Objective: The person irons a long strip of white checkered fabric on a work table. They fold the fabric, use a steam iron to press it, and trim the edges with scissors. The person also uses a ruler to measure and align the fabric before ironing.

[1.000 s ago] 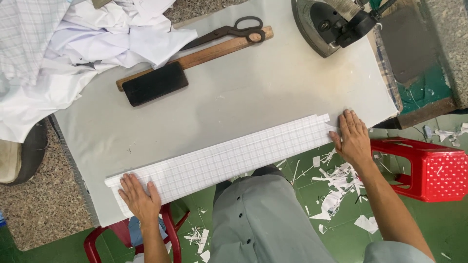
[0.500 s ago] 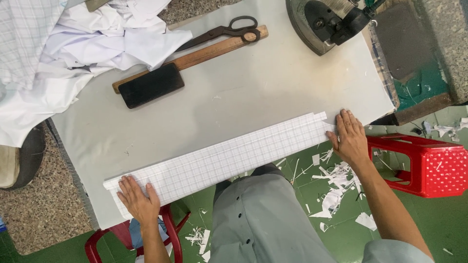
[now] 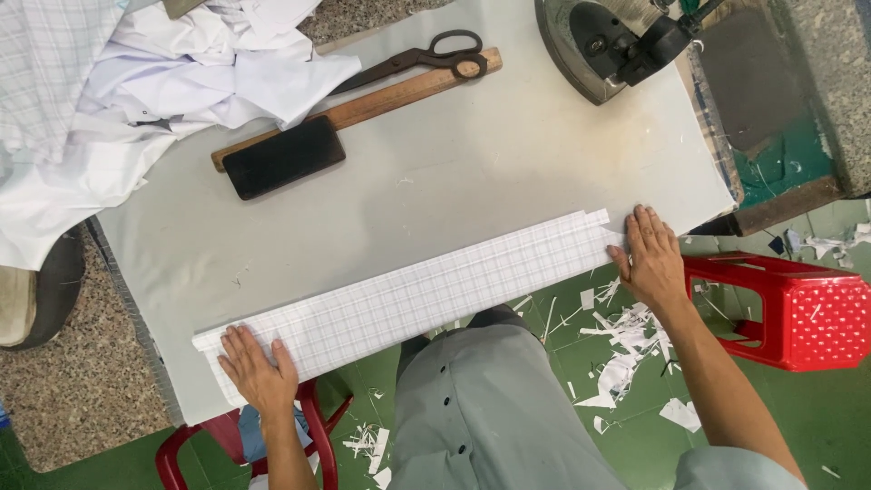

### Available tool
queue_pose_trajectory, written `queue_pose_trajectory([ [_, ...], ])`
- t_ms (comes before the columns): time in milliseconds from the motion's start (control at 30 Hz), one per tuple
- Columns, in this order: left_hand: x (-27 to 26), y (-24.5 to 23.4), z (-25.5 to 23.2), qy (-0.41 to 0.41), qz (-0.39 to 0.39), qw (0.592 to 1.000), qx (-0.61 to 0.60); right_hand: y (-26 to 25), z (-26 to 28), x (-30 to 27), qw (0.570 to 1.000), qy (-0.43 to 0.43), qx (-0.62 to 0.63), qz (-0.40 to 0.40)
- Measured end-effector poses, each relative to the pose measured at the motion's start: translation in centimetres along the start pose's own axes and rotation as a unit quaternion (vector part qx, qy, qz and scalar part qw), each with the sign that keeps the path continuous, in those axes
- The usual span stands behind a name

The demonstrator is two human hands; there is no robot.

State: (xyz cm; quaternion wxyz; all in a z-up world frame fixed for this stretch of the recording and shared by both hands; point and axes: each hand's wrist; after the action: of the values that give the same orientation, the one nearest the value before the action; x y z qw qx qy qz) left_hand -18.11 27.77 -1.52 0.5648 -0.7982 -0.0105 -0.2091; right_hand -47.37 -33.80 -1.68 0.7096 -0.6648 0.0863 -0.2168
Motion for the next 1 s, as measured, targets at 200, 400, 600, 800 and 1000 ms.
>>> queue_pose_trajectory([
  [200, -0.1, 0.28, 0.28, 0.017, -0.015, 1.0, 0.006, -0.22, 0.32, 0.14, 0.998, -0.032, -0.019, -0.051],
  [400, -0.1, 0.31, 0.35, 0.01, -0.005, 1.0, 0.007, 0.28, -0.02, -0.11, 0.999, -0.015, -0.009, -0.03],
  [600, -0.1, 0.29, 0.27, 0.016, -0.011, 1.0, 0.009, 0.12, 0.13, -0.06, 0.999, -0.017, 0.0, -0.038],
  [800, -0.22, 0.43, 0.46, 0.024, -0.022, 0.999, 0.01, 0.26, 0.14, -0.11, 0.999, -0.019, -0.002, -0.045],
  [1000, -0.24, 0.49, 0.45, 0.024, -0.026, 0.999, 0.006, 0.27, 0.01, -0.03, 1.0, 0.002, 0.003, -0.007],
])
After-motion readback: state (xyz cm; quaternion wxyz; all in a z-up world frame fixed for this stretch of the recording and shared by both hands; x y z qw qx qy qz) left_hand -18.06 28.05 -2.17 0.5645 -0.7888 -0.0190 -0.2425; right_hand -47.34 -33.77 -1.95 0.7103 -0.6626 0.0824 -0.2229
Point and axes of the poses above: each hand's wrist, its own x-axis towards the middle knuckle, its own y-axis out of the palm, z = x × y, and after that the axes turned 12 degrees about -z, right-handed
